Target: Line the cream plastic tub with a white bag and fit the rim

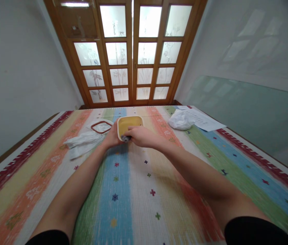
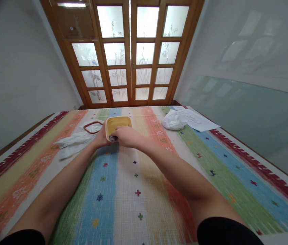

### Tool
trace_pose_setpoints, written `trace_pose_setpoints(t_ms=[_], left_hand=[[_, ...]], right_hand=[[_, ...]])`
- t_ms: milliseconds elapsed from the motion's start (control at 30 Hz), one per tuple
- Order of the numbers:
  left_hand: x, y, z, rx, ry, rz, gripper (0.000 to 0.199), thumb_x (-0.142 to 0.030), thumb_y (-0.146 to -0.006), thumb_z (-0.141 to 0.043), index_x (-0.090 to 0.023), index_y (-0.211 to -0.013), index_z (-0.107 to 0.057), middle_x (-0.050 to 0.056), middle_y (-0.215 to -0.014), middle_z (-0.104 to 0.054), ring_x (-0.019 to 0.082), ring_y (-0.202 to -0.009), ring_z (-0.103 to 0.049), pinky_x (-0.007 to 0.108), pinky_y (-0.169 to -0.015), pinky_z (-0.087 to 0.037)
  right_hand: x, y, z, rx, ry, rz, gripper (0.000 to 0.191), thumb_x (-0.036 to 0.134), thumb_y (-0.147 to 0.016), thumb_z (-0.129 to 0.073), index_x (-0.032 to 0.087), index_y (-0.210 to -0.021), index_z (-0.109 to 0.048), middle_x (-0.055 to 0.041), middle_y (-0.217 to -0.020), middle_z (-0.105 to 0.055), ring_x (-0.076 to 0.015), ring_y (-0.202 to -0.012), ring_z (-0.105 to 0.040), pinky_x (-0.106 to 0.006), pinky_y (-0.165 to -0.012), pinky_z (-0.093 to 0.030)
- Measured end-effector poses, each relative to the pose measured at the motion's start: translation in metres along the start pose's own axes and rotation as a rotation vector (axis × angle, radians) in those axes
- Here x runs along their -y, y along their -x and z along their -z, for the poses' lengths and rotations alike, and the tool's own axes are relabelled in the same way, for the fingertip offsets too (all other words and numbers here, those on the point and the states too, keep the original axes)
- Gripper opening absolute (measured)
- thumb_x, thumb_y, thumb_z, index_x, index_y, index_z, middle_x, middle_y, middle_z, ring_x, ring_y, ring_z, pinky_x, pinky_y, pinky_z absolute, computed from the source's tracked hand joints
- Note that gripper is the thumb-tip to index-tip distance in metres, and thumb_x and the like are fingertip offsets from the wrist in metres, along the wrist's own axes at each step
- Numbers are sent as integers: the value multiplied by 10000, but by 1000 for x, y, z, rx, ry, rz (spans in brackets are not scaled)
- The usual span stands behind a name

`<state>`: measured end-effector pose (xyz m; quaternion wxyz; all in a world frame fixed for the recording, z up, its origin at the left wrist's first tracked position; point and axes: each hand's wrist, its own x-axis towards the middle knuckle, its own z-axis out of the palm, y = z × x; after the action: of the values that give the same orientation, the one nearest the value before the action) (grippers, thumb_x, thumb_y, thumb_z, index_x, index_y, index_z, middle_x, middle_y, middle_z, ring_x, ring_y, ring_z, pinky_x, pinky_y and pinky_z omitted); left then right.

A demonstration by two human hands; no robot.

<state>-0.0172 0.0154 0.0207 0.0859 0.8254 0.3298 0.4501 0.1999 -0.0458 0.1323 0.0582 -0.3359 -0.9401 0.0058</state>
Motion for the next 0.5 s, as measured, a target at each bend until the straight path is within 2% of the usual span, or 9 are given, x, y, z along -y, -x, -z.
trace_pose_setpoints(t_ms=[133, 200, 267, 400, 500], left_hand=[[-3, -5, 22, 109, 155, 84, 1120, -484, -626, -938, -175, -1535, -362, 175, -1390, -607, 354, -1239, -644, 558, -1077, -539], [-2, -6, 30, 159, 204, 110, 1091, -491, -649, -927, -188, -1540, -376, 170, -1373, -627, 343, -1209, -666, 551, -1064, -548], [1, -5, 31, 148, 231, 116, 1044, -499, -700, -896, -221, -1558, -369, 163, -1403, -614, 335, -1256, -647, 555, -1100, -521], [4, -1, 15, -13, 158, 137, 921, -503, -832, -790, -271, -1591, -321, 173, -1542, -499, 344, -1426, -518, 597, -1147, -458], [-4, 3, -6, -94, 2, 118, 956, -491, -845, -783, -255, -1611, -263, 204, -1598, -423, 368, -1477, -450, 633, -1165, -416]], right_hand=[[6, 18, -7, -174, 59, 50, 343, 200, -1013, -499, 204, -1339, -607, -122, -1173, -636, -225, -953, -605, -328, -785, -434], [6, 19, -17, -214, 98, 86, 391, 204, -1032, -474, 191, -1417, -538, -131, -1188, -623, -243, -1003, -591, -350, -827, -444], [3, 16, -27, -237, 120, 69, 405, 178, -1041, -442, 190, -1439, -513, -130, -1180, -627, -245, -1008, -590, -357, -848, -446], [-8, 6, -32, -317, 32, -133, 389, 203, -1051, -429, 185, -1430, -510, -133, -1213, -640, -247, -1053, -602, -340, -872, -460], [-13, -3, -29, -423, -110, -316, 389, 218, -1046, -421, 161, -1421, -512, -141, -1281, -639, -249, -1123, -609, -329, -923, -473]])
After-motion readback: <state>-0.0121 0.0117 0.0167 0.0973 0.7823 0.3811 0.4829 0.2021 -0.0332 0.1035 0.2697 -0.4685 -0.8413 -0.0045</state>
